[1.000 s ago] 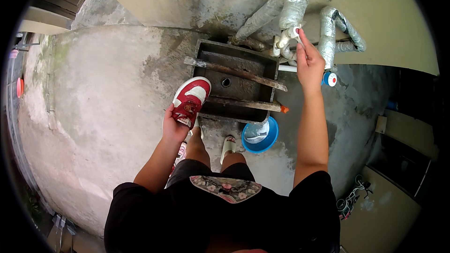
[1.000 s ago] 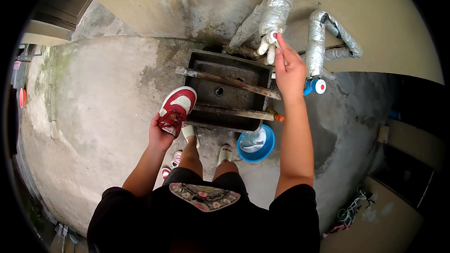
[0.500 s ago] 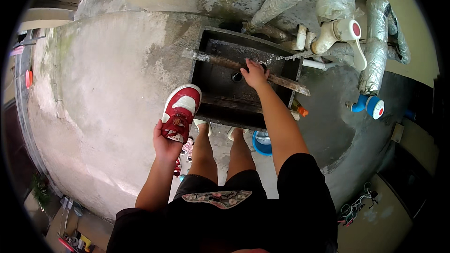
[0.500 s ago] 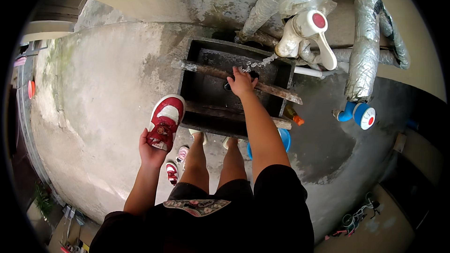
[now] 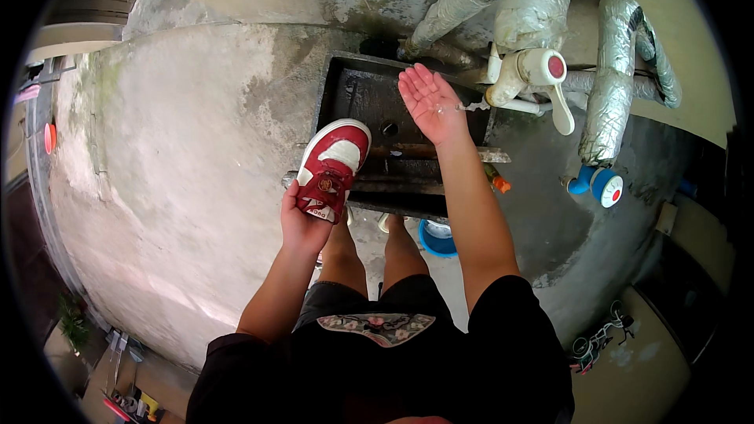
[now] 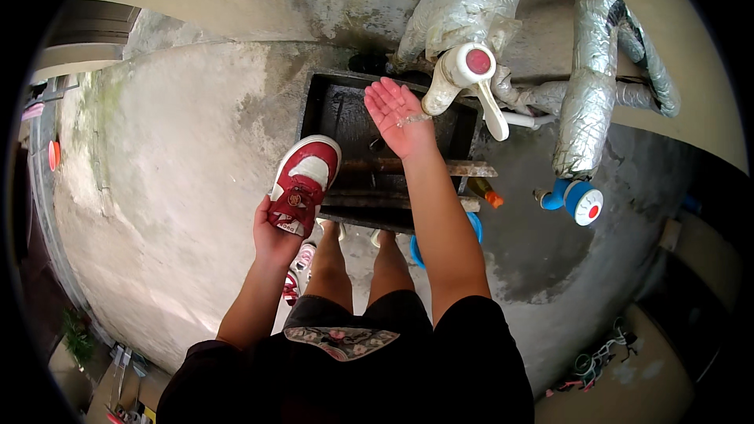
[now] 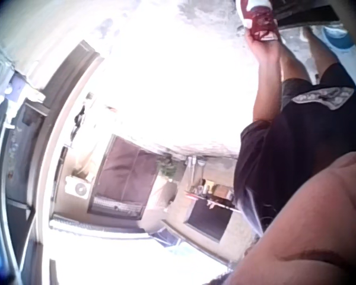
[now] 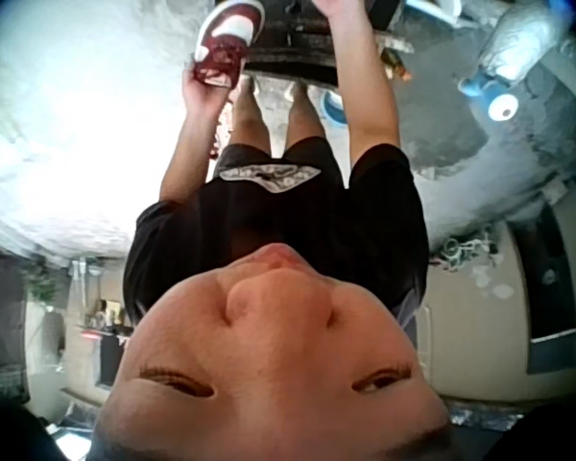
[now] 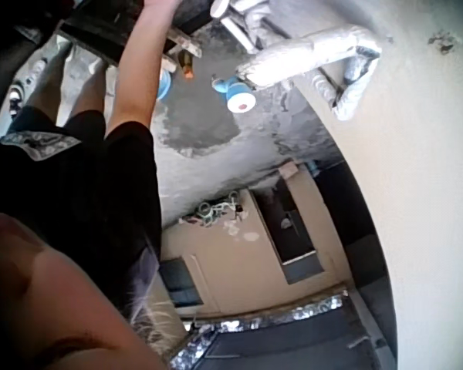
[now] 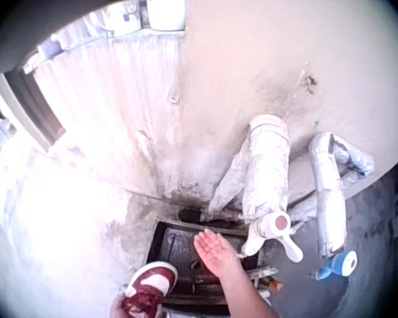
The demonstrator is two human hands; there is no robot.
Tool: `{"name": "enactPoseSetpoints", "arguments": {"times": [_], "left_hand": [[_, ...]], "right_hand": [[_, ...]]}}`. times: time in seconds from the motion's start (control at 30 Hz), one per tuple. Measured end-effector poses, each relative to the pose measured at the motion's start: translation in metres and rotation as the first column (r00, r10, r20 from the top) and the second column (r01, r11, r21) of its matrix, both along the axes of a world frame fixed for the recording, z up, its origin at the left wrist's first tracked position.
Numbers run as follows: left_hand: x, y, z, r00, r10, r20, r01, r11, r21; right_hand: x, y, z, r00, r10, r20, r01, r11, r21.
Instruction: The person scrubs a red and white sneaker with a white brush and soapy water in a blue basin. They then rinse the shoe under a running tap and place it on a wooden rack.
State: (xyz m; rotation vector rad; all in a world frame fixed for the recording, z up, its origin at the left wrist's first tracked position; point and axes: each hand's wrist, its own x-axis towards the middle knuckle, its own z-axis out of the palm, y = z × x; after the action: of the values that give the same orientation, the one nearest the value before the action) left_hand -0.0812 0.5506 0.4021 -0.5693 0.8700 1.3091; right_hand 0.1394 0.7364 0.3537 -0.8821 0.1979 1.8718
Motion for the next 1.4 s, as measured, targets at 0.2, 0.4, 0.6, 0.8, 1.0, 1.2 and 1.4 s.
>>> {"name": "enactPoseSetpoints", "arguments": {"times": [0.2, 0.4, 0.6, 0.8, 1.0, 1.2, 1.4], "left_hand": [[0.032, 0.043, 0.015, 0.996, -0.05, 0.072, 0.042, 0.994, 0.104], [0.081, 0.074, 0.017, 0.986, -0.164, -0.032, 0.167, 0.972, 0.167], [0.127, 0.094, 0.025, 0.939, -0.23, -0.255, 0.306, 0.899, 0.313], [0.131, 0.089, 0.009, 0.858, -0.351, -0.375, 0.449, 0.867, 0.215], [0.142, 0.082, -0.009, 0.695, -0.451, -0.56, 0.584, 0.809, 0.072], [0.136, 0.081, 0.008, 0.685, -0.469, -0.558, 0.581, 0.813, 0.029], [0.111, 0.097, 0.027, 0.947, -0.232, -0.223, 0.304, 0.871, 0.385]], "right_hand": [[-0.003, 0.001, 0.037, 0.993, 0.095, -0.069, -0.089, 0.992, 0.085], [0.003, -0.009, 0.04, 0.052, -0.322, 0.945, -0.607, 0.742, 0.286], [0.013, -0.003, 0.024, -0.14, -0.235, 0.962, -0.657, 0.748, 0.087], [0.007, -0.025, 0.039, -0.334, -0.374, 0.865, -0.777, 0.629, -0.028], [0.008, -0.017, 0.02, -0.33, -0.096, 0.939, -0.66, 0.734, -0.157], [0.023, 0.017, 0.012, 0.269, 0.256, 0.928, -0.47, 0.876, -0.106], [-0.015, -0.014, 0.039, -0.35, -0.414, 0.84, -0.727, 0.686, 0.036]]}}
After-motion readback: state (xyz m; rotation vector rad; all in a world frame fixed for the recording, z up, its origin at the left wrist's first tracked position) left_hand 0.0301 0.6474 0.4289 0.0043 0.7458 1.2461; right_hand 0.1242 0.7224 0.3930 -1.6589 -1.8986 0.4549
